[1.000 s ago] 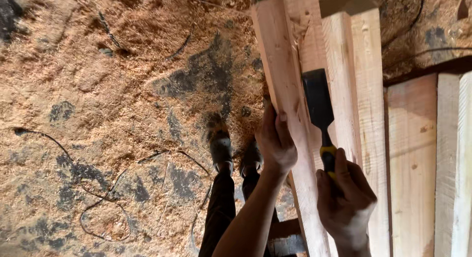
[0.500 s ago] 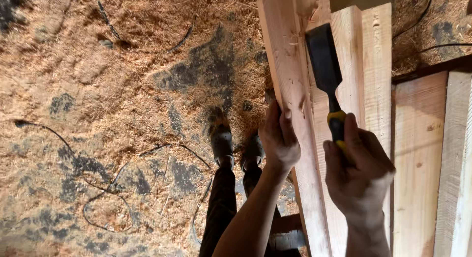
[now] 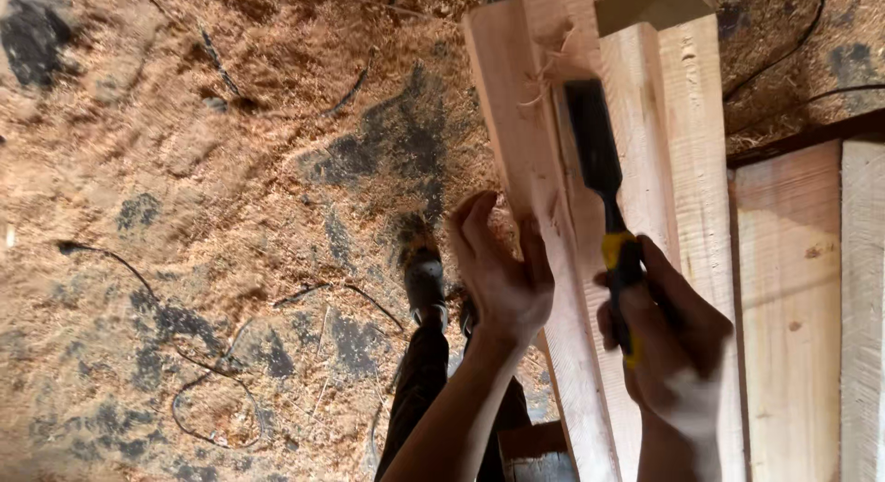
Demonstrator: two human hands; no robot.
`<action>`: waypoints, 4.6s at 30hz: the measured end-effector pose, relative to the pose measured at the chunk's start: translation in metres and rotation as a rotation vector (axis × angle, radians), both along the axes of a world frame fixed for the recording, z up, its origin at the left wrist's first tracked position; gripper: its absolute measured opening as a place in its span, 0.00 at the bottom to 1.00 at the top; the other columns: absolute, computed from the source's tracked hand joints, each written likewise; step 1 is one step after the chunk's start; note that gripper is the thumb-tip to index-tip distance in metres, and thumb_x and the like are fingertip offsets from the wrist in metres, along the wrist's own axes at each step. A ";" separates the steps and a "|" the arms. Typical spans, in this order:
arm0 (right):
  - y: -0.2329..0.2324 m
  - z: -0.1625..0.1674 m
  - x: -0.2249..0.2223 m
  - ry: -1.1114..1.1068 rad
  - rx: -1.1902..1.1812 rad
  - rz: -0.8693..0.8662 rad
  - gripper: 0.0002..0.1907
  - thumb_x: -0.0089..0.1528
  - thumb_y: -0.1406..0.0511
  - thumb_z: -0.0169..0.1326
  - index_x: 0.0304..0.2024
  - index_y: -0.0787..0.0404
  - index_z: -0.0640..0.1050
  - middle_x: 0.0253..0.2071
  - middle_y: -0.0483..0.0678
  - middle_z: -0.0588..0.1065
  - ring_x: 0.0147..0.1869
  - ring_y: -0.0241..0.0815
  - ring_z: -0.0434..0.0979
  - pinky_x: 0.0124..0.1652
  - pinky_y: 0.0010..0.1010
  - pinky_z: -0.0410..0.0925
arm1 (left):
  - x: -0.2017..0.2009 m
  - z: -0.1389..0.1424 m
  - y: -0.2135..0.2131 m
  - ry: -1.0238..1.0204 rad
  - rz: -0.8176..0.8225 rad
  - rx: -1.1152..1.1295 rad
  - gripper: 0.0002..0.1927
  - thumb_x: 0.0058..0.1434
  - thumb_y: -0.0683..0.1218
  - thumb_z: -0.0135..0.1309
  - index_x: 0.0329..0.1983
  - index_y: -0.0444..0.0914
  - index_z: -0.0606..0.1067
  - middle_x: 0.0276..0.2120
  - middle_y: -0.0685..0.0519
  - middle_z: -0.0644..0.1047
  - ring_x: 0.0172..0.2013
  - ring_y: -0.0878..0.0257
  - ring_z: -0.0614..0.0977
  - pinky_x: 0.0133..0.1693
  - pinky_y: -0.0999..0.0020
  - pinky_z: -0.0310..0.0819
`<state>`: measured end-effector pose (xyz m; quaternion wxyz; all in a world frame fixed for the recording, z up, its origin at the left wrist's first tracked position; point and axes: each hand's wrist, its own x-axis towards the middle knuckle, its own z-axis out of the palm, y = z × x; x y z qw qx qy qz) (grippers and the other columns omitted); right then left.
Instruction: The person uses a scraper to remove surface material from several wooden planks. They hold the planks with one hand and scrape along the grain with the other, occasionally wiping away shavings. The planks remain on a workbench throughout the clip.
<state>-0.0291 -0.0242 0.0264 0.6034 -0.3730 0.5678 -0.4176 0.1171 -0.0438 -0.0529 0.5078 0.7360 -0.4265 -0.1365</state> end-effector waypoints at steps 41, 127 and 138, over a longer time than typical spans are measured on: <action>0.027 0.000 -0.016 0.151 0.140 0.137 0.34 0.60 0.78 0.51 0.71 0.73 0.65 0.43 0.63 0.80 0.27 0.34 0.73 0.24 0.25 0.68 | 0.019 -0.049 -0.053 0.745 -0.146 0.094 0.23 0.82 0.55 0.28 0.48 0.35 0.70 0.31 0.47 0.68 0.31 0.63 0.68 0.35 0.62 0.66; 0.007 -0.009 0.040 -0.604 0.359 -0.177 0.30 0.72 0.63 0.44 0.71 0.78 0.59 0.34 0.60 0.74 0.18 0.36 0.65 0.17 0.23 0.60 | 0.013 -0.031 -0.053 0.710 -0.058 0.149 0.28 0.79 0.57 0.30 0.48 0.32 0.75 0.22 0.50 0.71 0.19 0.65 0.69 0.23 0.64 0.63; 0.018 0.003 0.023 0.919 -0.382 0.177 0.26 0.62 0.75 0.60 0.64 0.69 0.75 0.39 0.56 0.80 0.35 0.39 0.78 0.36 0.28 0.70 | 0.016 -0.025 -0.058 0.620 -0.084 -0.059 0.24 0.81 0.55 0.32 0.55 0.33 0.73 0.30 0.51 0.76 0.28 0.64 0.76 0.28 0.64 0.70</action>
